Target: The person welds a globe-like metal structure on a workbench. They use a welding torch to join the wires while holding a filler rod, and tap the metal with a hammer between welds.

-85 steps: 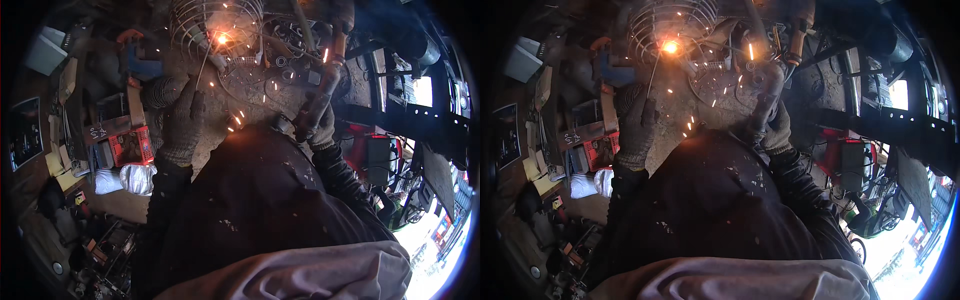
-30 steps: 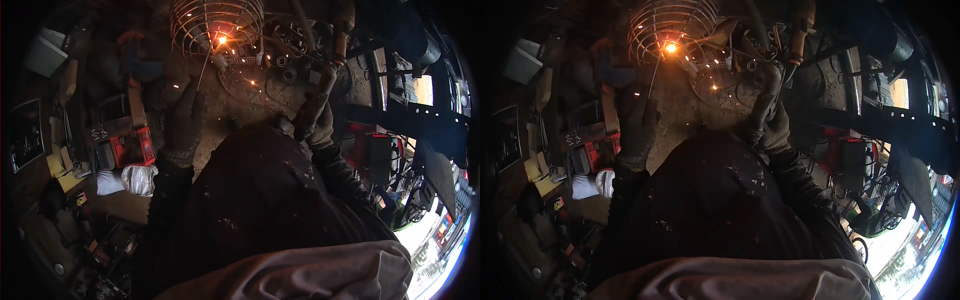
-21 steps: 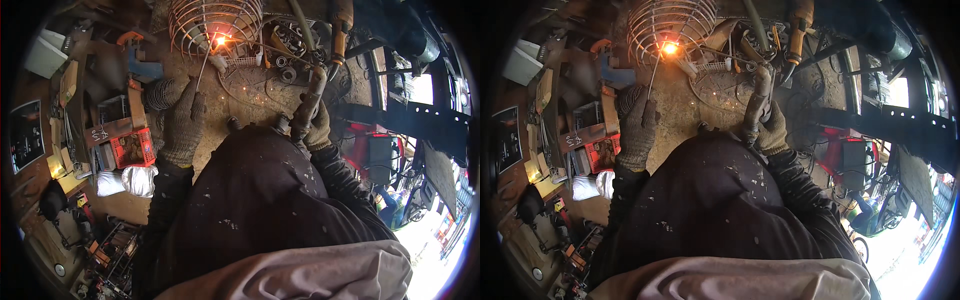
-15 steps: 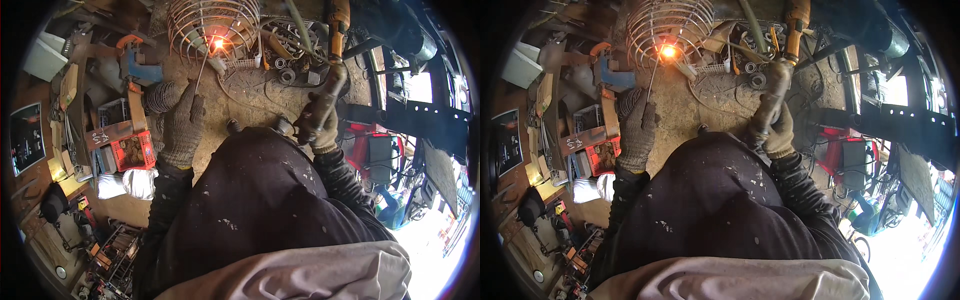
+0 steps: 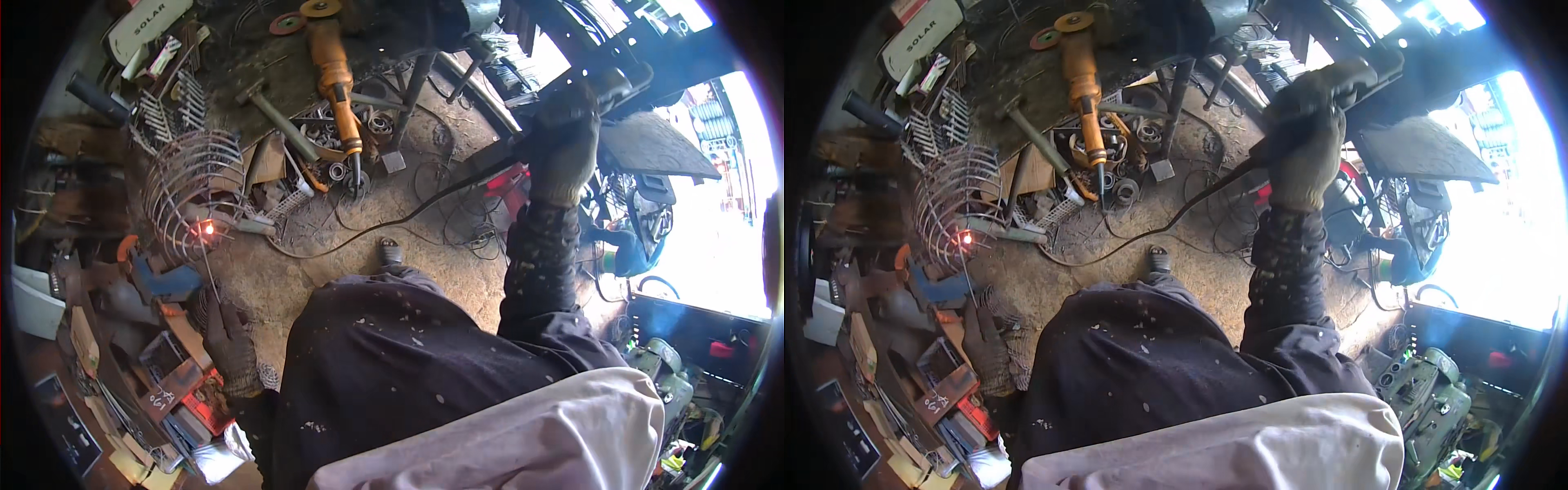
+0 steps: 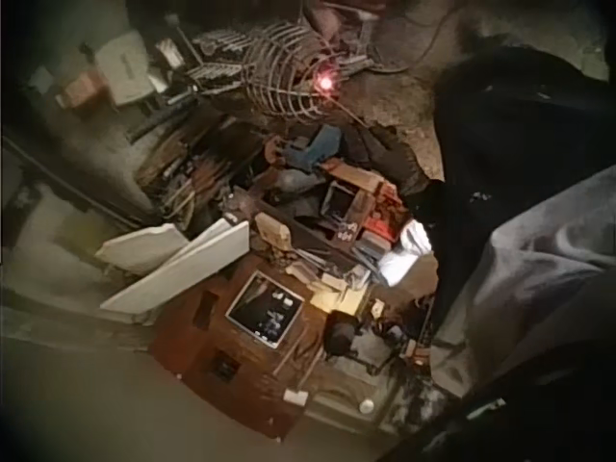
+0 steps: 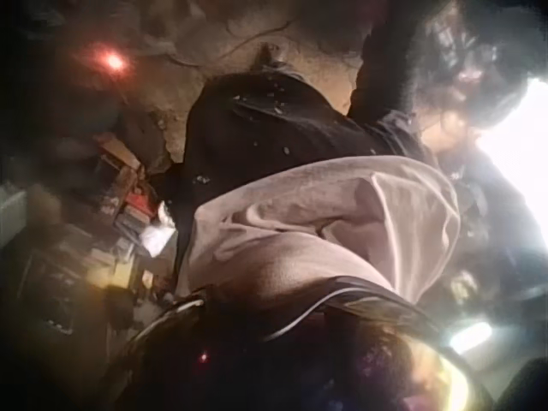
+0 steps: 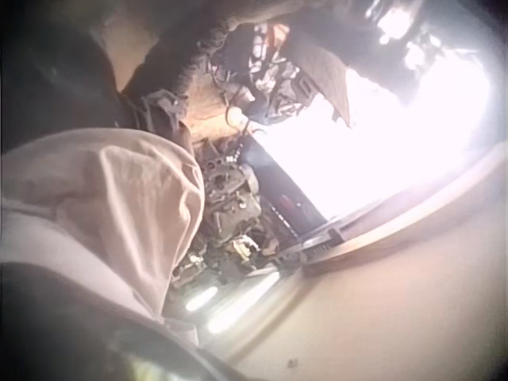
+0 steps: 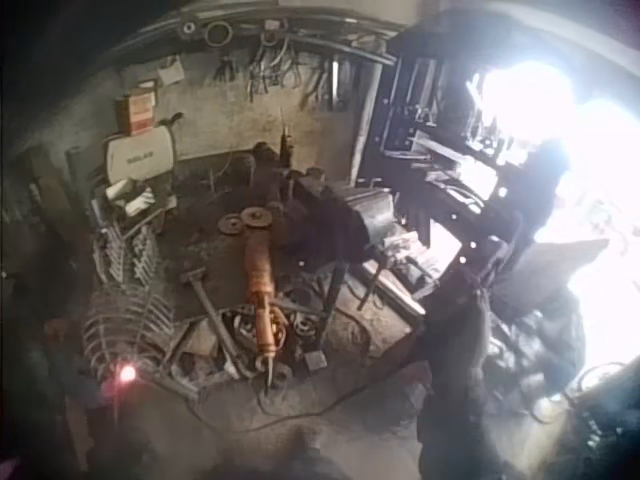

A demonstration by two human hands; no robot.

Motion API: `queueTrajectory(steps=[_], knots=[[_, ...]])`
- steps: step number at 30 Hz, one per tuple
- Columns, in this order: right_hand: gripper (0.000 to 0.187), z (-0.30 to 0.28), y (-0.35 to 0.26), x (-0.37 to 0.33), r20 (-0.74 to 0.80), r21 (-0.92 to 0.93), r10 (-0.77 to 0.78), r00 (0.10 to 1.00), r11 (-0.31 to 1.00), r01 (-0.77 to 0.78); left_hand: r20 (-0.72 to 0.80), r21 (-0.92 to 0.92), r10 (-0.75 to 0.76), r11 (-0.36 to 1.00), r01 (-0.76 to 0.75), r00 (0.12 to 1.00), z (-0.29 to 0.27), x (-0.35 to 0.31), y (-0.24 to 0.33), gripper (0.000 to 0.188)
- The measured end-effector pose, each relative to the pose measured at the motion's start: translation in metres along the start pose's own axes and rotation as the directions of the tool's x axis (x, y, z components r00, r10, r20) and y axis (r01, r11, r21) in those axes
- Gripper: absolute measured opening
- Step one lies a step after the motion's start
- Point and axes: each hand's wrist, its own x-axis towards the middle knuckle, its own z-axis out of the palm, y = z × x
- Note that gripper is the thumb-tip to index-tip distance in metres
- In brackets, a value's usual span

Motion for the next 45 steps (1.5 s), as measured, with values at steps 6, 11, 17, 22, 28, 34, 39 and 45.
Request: queueTrajectory(steps=[6,11,17,22,28,34,39,45], knots=[[0.041,0.041,0.015,0.069,-0.374,0.040,0.291,0.881,0.954,-0.298,-0.113,0.110,0.229,0.970,-0.217,0.967,0.004,0.007,-0.018,0.045],[0.062,0.087,0.111,0.124,-0.371,-0.139,0.008,0.928,0.988,-0.064,-0.043,-0.228,0.078,0.970,-0.085,0.996,0.004,-0.004,-0.010,0.038],[0.068,0.107,0.142,0.136,-0.289,-0.307,0.096,0.952,0.933,-0.187,-0.169,-0.001,0.320,0.946,-0.325,0.932,0.005,0.002,-0.009,0.033],[0.072,0.135,0.140,0.128,-0.216,-0.405,0.118,0.969,0.893,-0.199,-0.112,0.071,0.162,0.985,-0.155,0.980,-0.010,-0.016,0.002,0.037],[0.078,0.151,0.136,0.121,-0.177,-0.511,0.128,0.976,0.836,-0.202,-0.080,-0.076,0.031,0.996,-0.037,0.996,-0.044,-0.043,-0.020,0.036],[0.084,0.154,0.125,0.109,-0.146,-0.639,0.116,0.982,0.747,-0.183,-0.075,-0.122,0.008,0.992,-0.017,0.997,-0.079,-0.053,-0.040,0.039],[0.089,0.136,0.107,0.066,-0.123,-0.734,0.038,0.992,0.669,-0.116,-0.041,-0.086,-0.008,0.996,0.004,0.999,-0.101,-0.053,-0.071,0.043],[0.045,0.167,0.038,-0.079,0.089,-0.409,-0.280,0.956,0.865,0.291,-0.066,-0.236,-0.050,0.971,0.033,0.997,-0.124,-0.034,-0.072,0.041]])
